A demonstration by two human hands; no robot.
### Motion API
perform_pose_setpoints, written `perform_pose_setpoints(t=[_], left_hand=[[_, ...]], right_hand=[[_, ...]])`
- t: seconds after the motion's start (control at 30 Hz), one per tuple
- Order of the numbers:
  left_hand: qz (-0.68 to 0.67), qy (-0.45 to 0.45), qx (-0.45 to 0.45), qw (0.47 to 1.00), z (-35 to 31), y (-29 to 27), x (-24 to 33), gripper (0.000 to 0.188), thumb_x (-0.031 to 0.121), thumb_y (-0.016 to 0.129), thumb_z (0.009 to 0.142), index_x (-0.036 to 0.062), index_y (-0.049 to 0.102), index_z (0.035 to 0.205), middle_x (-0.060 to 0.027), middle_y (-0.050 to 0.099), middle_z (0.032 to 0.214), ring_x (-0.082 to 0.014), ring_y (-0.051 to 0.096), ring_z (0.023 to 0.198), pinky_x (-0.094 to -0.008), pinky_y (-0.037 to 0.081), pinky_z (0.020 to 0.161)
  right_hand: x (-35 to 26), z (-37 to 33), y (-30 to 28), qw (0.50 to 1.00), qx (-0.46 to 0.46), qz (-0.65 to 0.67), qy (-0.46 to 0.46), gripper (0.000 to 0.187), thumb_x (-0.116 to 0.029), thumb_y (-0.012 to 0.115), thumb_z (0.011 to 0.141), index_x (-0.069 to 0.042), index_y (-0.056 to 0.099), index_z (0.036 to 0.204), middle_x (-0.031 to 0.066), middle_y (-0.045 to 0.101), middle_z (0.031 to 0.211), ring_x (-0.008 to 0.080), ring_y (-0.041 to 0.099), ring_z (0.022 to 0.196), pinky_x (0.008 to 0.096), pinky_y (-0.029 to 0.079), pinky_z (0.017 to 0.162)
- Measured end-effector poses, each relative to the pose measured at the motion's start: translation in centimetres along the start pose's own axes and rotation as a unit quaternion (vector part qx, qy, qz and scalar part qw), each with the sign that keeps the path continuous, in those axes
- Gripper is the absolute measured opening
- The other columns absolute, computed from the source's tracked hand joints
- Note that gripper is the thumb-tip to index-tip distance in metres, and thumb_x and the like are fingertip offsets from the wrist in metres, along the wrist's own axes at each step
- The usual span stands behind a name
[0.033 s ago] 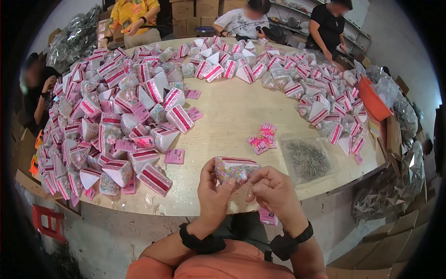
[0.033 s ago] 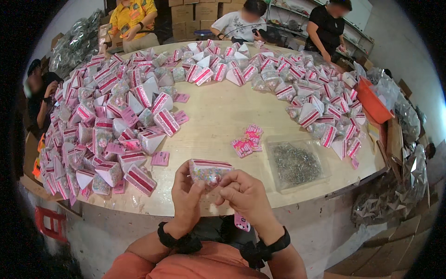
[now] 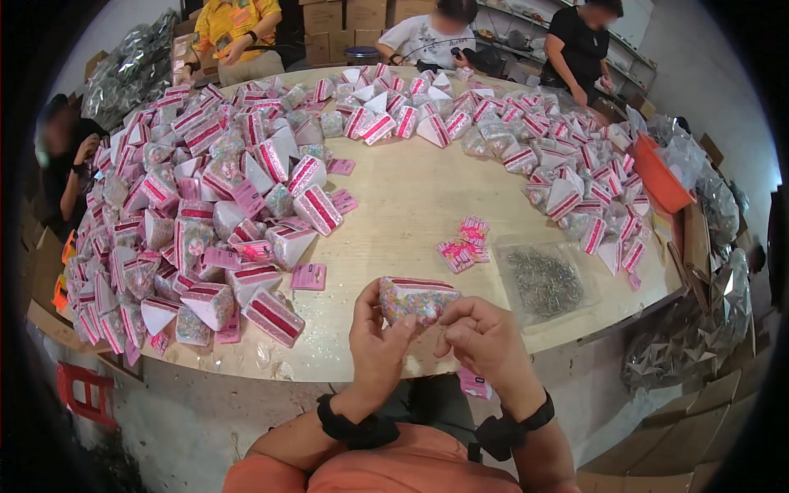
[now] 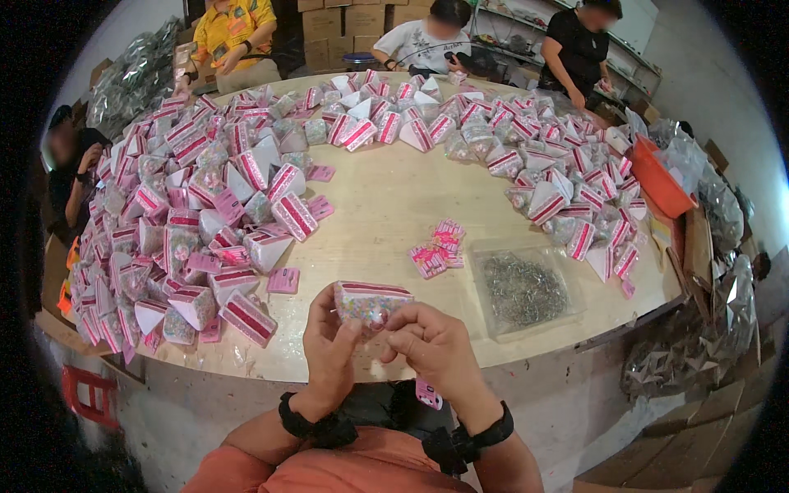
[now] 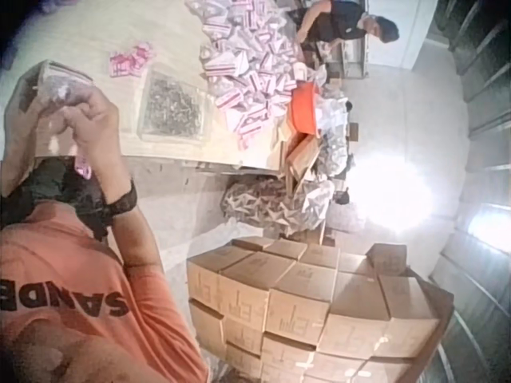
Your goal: The person repeatedly picks up small, triangular, cake-slice-shaped decorations and attaches pink tags to them. They handle the items one at a time, inserting the tags into the plastic packaging and placing the finished units on a large pile on the table. The task is performed in a repetitive loop throughout the clip.
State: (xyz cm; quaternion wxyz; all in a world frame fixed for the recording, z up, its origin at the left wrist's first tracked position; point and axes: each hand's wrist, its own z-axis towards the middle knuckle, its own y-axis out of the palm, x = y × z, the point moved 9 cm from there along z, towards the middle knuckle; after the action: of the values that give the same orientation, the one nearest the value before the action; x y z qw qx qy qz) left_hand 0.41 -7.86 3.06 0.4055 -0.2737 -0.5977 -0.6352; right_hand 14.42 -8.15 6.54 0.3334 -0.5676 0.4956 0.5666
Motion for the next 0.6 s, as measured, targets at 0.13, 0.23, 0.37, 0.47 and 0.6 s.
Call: perform_pose_setpoints(t=[0.13, 0.23, 0.37, 0.47, 0.6], left_hand=[[-0.003, 0.018, -0.011, 1.0, -0.1, 0.1, 0.1, 0.062, 0.003, 0.061, 0.084, -0.0056, 0.026, 0.135, -0.0153, 0.044, 0.122, -0.0197, 0.049, 0.11, -0.0333, 0.046, 0.094], [0.027, 0.041, -0.014, 0.999, -0.1, 0.2, 0.5, 0.065, 0.003, 0.062, 0.083, -0.0059, 0.024, 0.136, -0.0159, 0.042, 0.124, -0.0209, 0.048, 0.113, -0.0347, 0.044, 0.097], [0.038, 0.087, -0.027, 0.995, -0.3, 0.5, 1.1, 0.068, 0.002, 0.064, 0.082, -0.0062, 0.023, 0.136, -0.0163, 0.04, 0.126, -0.0224, 0.046, 0.115, -0.0363, 0.042, 0.099], [0.028, 0.074, -0.031, 0.996, -0.4, 0.8, 1.1, 0.07, 0.005, 0.066, 0.082, -0.0061, 0.022, 0.136, -0.0165, 0.038, 0.127, -0.0231, 0.045, 0.116, -0.0366, 0.042, 0.098], [0.032, 0.069, -0.033, 0.997, -0.4, 0.8, 0.7, 0.073, 0.008, 0.068, 0.082, -0.0057, 0.022, 0.136, -0.0164, 0.038, 0.127, -0.0232, 0.045, 0.116, -0.037, 0.042, 0.098]], right_hand=[[-0.4, -0.3, 0.2, 0.998, 0.041, -0.054, -0.019, 0.014, -0.007, 0.058, 0.087, 0.002, 0.064, 0.097, 0.0057, 0.063, 0.066, 0.0004, 0.041, 0.046, 0.0163, 0.028, 0.042], [-0.5, -0.4, 0.0, 0.997, 0.059, -0.051, -0.019, 0.014, -0.005, 0.057, 0.088, 0.003, 0.064, 0.097, 0.0052, 0.062, 0.066, 0.0016, 0.045, 0.048, 0.0164, 0.03, 0.042], [0.4, -0.4, -0.5, 0.996, 0.082, -0.013, -0.032, 0.013, -0.003, 0.057, 0.089, 0.005, 0.064, 0.096, 0.0054, 0.061, 0.067, 0.0054, 0.052, 0.053, 0.017, 0.034, 0.045], [0.9, -0.4, -0.8, 0.996, 0.083, -0.004, -0.034, 0.013, -0.005, 0.057, 0.089, 0.005, 0.065, 0.094, 0.0013, 0.06, 0.068, 0.0065, 0.053, 0.057, 0.0203, 0.039, 0.05], [1.2, -0.6, -1.1, 0.995, 0.096, 0.015, -0.03, 0.011, -0.001, 0.055, 0.088, 0.005, 0.064, 0.093, 0.0041, 0.059, 0.066, 0.0071, 0.054, 0.055, 0.0183, 0.037, 0.046]])
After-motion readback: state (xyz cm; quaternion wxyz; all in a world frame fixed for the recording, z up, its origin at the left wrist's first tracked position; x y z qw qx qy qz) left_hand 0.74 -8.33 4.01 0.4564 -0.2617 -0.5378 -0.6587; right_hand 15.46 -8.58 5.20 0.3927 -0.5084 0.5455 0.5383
